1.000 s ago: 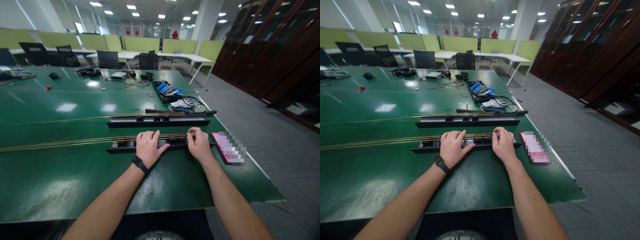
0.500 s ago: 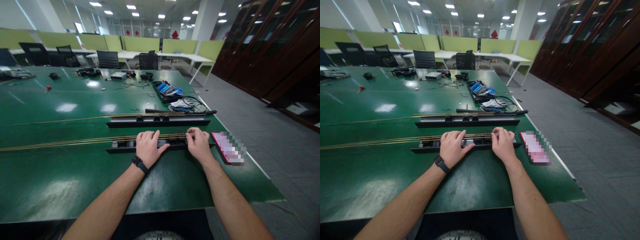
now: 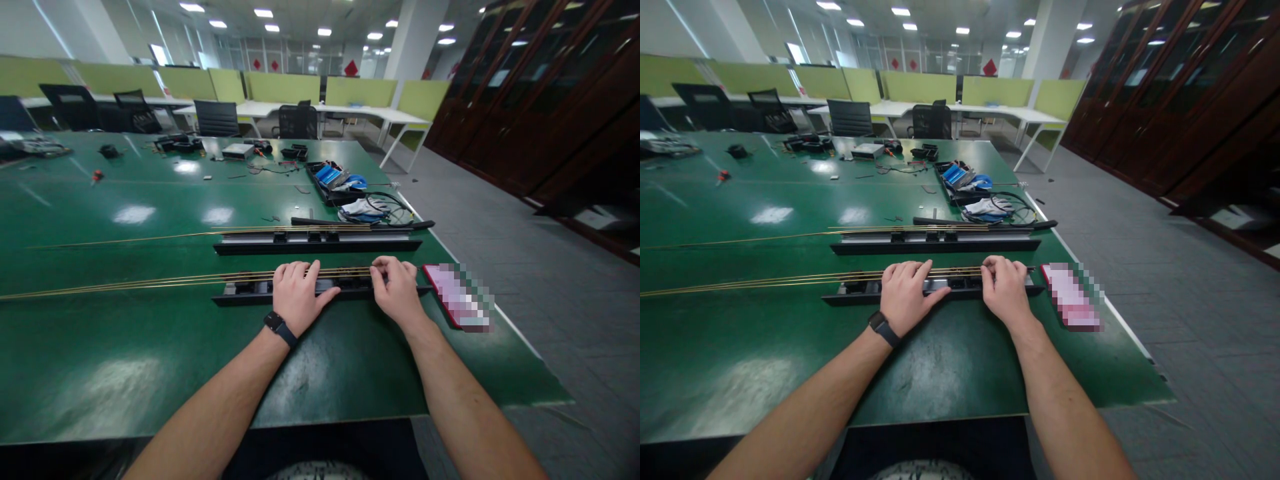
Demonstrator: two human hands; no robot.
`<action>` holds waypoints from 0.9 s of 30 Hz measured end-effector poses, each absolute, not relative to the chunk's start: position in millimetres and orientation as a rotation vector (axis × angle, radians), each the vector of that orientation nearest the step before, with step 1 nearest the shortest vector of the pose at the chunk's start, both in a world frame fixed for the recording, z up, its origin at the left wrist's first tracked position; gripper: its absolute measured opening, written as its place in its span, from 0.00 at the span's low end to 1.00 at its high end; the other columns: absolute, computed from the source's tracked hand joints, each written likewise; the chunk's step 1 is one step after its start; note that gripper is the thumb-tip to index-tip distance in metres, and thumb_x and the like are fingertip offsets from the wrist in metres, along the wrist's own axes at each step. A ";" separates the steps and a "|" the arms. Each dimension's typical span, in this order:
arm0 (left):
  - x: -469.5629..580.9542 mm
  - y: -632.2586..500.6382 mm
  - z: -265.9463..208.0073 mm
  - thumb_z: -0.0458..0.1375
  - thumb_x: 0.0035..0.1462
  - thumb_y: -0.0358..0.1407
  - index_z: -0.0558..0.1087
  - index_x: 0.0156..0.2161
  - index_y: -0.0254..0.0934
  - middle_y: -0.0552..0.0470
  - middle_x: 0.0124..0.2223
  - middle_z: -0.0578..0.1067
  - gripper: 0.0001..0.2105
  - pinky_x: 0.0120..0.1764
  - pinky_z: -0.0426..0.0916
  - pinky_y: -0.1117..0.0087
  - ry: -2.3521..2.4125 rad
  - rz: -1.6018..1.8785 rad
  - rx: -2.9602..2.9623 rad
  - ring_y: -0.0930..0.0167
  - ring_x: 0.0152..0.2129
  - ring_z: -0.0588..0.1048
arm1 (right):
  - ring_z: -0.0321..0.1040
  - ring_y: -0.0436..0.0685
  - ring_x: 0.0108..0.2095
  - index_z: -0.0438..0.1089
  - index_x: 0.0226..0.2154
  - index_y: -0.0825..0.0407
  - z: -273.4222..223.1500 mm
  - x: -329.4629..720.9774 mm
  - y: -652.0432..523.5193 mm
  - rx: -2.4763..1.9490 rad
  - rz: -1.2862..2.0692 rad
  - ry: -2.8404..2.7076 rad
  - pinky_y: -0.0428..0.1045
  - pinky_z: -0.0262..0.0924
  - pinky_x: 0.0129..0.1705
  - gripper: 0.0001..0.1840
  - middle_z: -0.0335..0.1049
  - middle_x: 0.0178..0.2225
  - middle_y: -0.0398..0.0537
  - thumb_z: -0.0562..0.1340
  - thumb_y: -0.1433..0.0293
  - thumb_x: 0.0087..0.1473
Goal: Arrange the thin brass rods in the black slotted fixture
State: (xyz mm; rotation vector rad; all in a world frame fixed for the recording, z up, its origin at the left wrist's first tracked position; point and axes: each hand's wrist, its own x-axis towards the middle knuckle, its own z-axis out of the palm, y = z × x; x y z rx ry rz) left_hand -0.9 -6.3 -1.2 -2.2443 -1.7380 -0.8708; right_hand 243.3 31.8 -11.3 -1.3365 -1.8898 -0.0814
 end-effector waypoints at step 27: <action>-1.2 -6.8 0.0 0.61 0.60 0.58 0.75 0.57 0.37 0.41 0.50 0.80 0.30 0.55 0.61 0.52 -1.718 -0.852 -2.236 0.55 0.49 0.74 | 0.72 0.58 0.36 0.66 0.43 0.47 -11.9 245.6 33.8 -1.329 -0.093 -1.883 0.59 0.54 0.51 0.05 0.74 0.30 0.43 0.58 0.65 0.66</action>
